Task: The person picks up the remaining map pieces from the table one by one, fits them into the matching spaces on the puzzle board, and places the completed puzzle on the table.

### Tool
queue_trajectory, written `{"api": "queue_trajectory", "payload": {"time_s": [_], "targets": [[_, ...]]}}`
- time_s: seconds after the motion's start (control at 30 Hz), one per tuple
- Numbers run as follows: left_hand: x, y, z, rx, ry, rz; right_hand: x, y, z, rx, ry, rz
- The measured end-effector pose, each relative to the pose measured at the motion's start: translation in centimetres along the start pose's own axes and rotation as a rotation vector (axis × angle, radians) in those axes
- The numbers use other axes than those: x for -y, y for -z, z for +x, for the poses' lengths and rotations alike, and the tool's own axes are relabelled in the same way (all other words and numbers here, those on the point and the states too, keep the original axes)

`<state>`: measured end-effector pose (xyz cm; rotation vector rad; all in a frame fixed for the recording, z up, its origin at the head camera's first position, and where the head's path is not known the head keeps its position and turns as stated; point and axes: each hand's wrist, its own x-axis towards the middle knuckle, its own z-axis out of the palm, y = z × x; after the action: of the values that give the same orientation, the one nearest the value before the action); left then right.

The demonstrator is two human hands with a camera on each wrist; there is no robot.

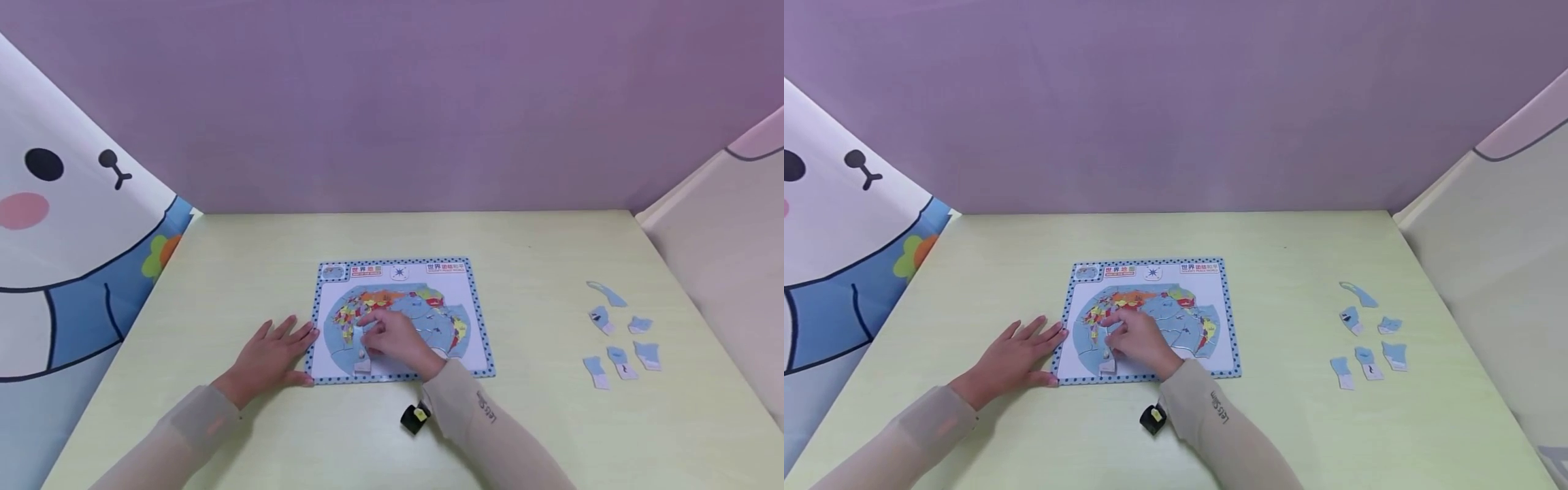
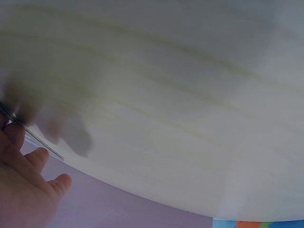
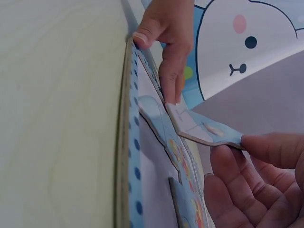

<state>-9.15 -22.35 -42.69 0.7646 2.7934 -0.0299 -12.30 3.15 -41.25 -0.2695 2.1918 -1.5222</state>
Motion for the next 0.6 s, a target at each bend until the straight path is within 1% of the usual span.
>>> {"api": "queue_trajectory", "payload": {"time_s": [0.17,0.37,0.6], "targets": [[-0.02,0.0,-0.03,-0.009,-0.002,-0.005,-0.23,-0.42,0.03,-0.021,-0.022,-0.013],[-0.07,0.15,-0.13,-0.008,-0.005,-0.007,-0.49,-0.62,0.21,-0.011,-0.035,-0.023],[-0.11,0.15,-0.18,-0.009,-0.002,-0.012,-0.57,-0.83,0.26,-0.026,-0.059,-0.082]]}}
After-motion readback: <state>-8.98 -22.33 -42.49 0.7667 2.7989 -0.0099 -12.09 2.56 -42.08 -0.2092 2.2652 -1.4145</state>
